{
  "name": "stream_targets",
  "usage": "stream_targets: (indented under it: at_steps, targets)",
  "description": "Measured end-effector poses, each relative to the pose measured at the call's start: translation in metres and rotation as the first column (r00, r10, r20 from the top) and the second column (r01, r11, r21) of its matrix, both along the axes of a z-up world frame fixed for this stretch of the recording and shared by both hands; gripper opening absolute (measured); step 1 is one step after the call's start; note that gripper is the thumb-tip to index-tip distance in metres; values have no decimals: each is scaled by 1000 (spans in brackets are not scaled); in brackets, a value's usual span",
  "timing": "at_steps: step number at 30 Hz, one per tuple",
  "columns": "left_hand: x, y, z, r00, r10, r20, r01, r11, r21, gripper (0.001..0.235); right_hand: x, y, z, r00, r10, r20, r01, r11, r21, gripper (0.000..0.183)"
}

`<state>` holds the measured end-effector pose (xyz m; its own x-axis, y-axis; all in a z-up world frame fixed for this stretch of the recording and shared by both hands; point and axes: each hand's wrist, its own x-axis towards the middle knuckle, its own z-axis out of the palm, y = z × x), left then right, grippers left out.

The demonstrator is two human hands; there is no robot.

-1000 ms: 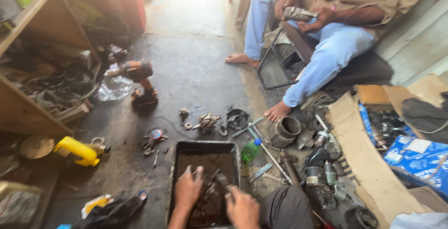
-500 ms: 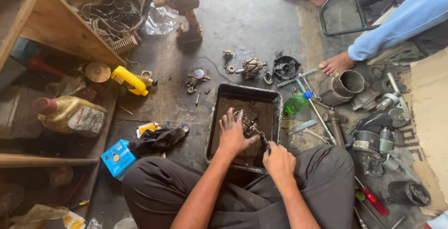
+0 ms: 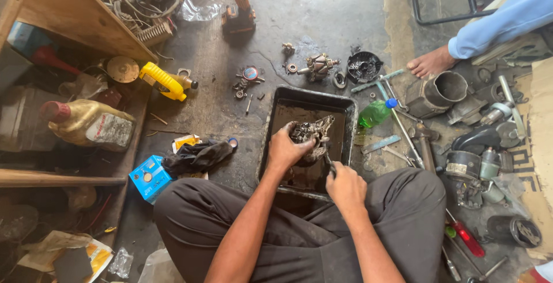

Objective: The person pours liquid from a green bottle into a black tray, then uses a brush to scrub a metal engine part submerged in the liquid. The person repeatedly dips and scrubs the part to remove grime.

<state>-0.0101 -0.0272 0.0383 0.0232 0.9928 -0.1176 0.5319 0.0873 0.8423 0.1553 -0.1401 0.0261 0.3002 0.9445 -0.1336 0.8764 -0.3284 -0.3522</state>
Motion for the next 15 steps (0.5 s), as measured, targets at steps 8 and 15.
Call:
stream_targets:
  at_steps: [8, 15]
  targets:
    - [-3, 12, -44, 998, -5, -65, 3, 1000, -30, 73, -11, -8, -6, 978, 203, -50, -202, 979, 15, 29]
    - [-9, 18, -33, 996, -86, 3, 85, 995, 44, 75, -4, -4, -1, 986, 165, 38, -166, 986, 31, 29]
